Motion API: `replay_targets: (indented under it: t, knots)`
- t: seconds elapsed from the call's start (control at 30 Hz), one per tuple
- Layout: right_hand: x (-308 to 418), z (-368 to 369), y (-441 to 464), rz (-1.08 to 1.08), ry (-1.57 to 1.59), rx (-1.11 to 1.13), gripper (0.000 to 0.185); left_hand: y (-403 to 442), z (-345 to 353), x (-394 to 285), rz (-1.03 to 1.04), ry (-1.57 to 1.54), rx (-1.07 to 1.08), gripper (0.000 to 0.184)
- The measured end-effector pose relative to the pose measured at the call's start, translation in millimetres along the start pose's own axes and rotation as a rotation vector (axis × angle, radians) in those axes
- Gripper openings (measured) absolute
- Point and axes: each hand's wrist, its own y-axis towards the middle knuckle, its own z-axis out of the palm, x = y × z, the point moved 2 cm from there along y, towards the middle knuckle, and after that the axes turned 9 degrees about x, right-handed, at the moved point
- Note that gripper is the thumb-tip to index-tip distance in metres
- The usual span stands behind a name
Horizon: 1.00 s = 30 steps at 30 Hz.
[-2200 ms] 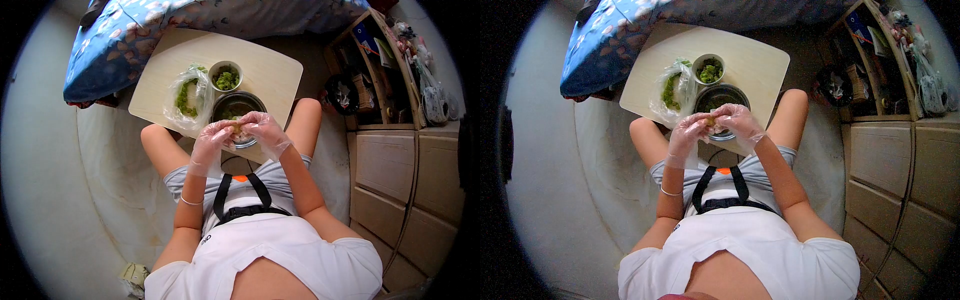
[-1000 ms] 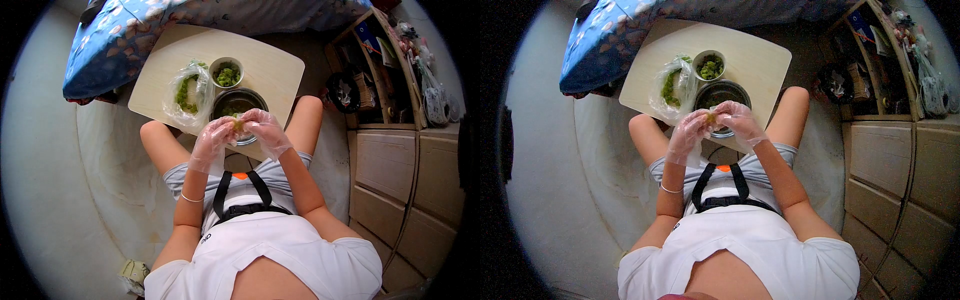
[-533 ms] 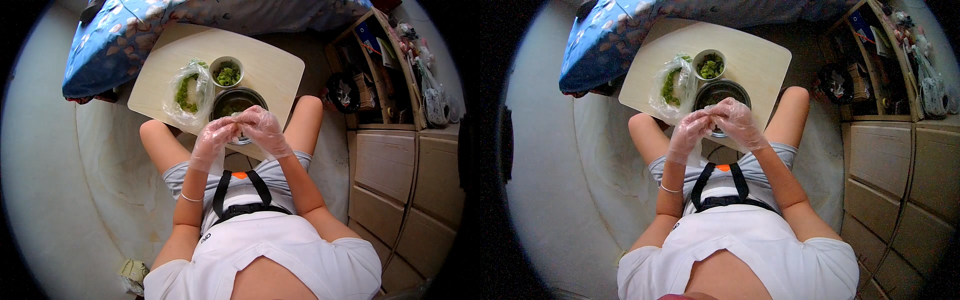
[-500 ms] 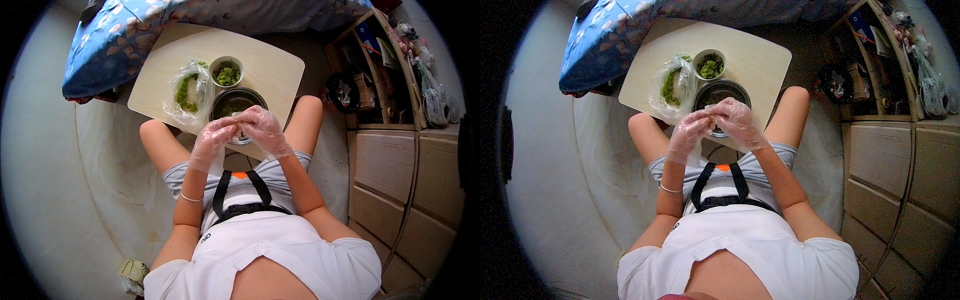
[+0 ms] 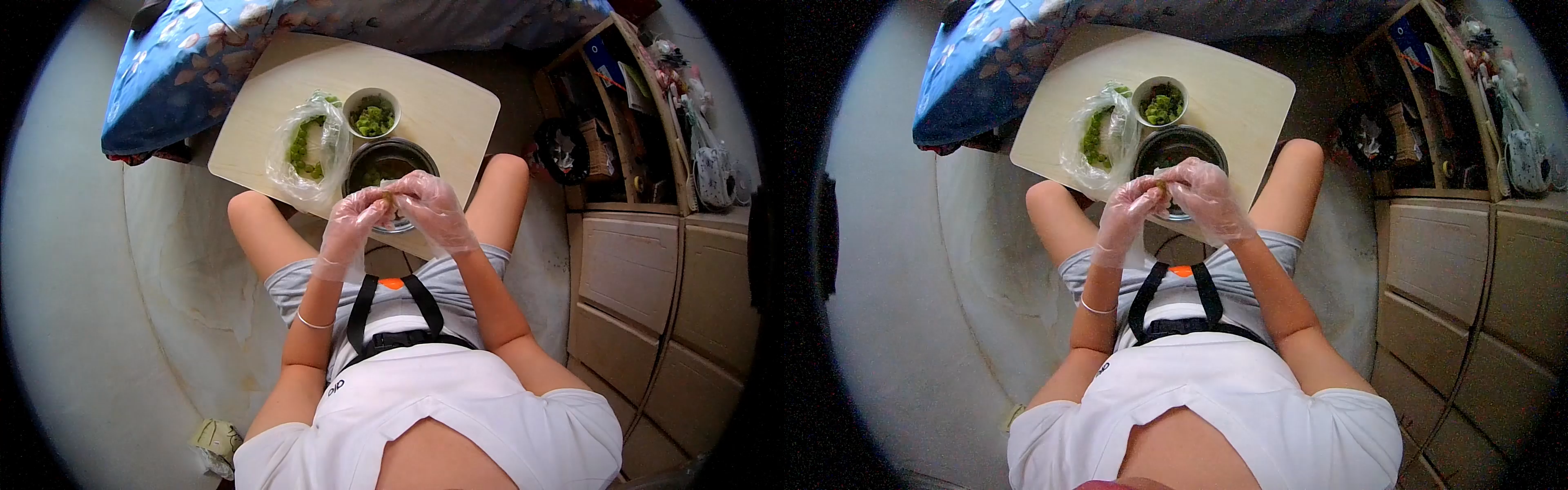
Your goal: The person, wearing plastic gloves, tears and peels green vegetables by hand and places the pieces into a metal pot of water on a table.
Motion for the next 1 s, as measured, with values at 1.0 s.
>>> replay_targets:
  t: [1.0]
  knots:
    - [-2, 4, 10, -0.173, -0.085, 0.116, 0.022, -2, -16, -3, -0.166, 0.058, 0.005, 0.021]
